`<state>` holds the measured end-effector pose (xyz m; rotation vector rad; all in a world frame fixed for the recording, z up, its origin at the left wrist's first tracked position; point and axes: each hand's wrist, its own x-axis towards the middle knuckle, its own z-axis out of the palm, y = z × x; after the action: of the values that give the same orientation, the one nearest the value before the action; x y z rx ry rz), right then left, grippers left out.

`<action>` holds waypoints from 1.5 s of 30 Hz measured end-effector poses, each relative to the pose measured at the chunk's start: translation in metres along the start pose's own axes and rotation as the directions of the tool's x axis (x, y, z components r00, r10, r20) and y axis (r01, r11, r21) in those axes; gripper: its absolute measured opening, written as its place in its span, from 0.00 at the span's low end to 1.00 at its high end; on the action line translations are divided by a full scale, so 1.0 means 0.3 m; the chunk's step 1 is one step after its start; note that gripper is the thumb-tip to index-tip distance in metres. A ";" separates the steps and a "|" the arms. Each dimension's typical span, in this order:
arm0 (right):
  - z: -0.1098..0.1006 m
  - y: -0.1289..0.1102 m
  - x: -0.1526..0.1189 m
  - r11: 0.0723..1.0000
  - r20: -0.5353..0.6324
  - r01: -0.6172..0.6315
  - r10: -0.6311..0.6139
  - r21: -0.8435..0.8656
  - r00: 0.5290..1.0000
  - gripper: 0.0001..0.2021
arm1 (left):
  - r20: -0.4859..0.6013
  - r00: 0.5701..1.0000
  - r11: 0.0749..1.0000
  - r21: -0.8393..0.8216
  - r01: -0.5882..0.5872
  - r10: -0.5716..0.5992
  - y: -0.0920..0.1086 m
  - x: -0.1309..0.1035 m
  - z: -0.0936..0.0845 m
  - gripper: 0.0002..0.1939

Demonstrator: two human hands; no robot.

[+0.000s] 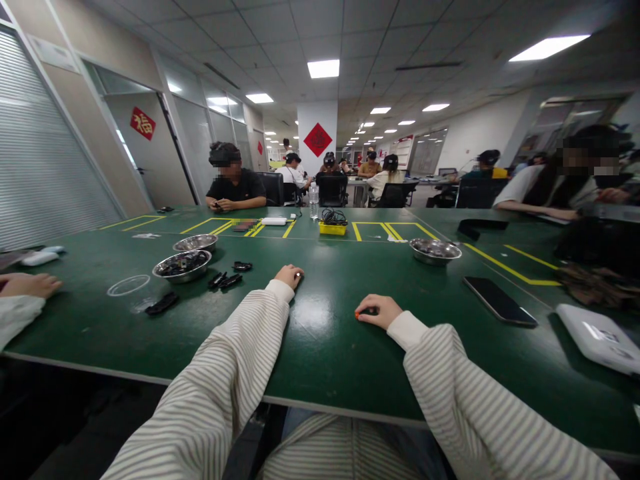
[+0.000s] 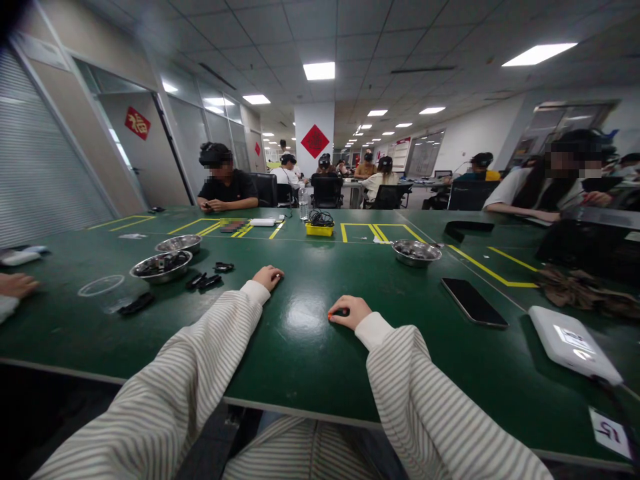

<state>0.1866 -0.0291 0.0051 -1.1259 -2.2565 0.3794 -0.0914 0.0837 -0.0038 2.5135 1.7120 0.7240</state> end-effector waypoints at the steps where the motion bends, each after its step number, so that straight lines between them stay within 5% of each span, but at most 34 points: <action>1: 0.000 -0.001 0.000 1.000 -0.006 0.000 0.000 -0.007 1.000 0.09 | 0.020 0.999 0.999 -0.014 -0.049 0.050 0.023 -0.003 0.005 0.08; 7: -0.003 -0.017 -0.001 0.998 -0.037 -0.058 0.058 -0.009 0.998 0.08 | 0.039 0.942 0.931 -0.174 -0.322 0.333 0.193 -0.059 0.018 0.10; 16: -0.004 -0.054 0.001 0.965 -0.115 -0.169 0.195 0.200 0.974 0.10 | -0.086 0.865 0.814 -0.306 -0.495 0.494 0.404 -0.166 0.022 0.11; 30: 0.014 -0.028 0.003 0.872 -0.099 -0.209 0.279 0.443 0.955 0.09 | -0.110 0.836 0.775 -0.325 -0.542 0.538 0.418 -0.177 0.012 0.10; 45: 0.007 -0.039 0.000 0.855 -0.086 -0.214 0.287 0.472 0.954 0.10 | -0.095 0.823 0.769 -0.311 -0.558 0.559 0.417 -0.181 0.002 0.10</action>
<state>0.1780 -0.0361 0.0090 -1.1456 -1.7544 0.8540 0.0028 -0.0142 0.0092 2.7592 0.7155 0.9284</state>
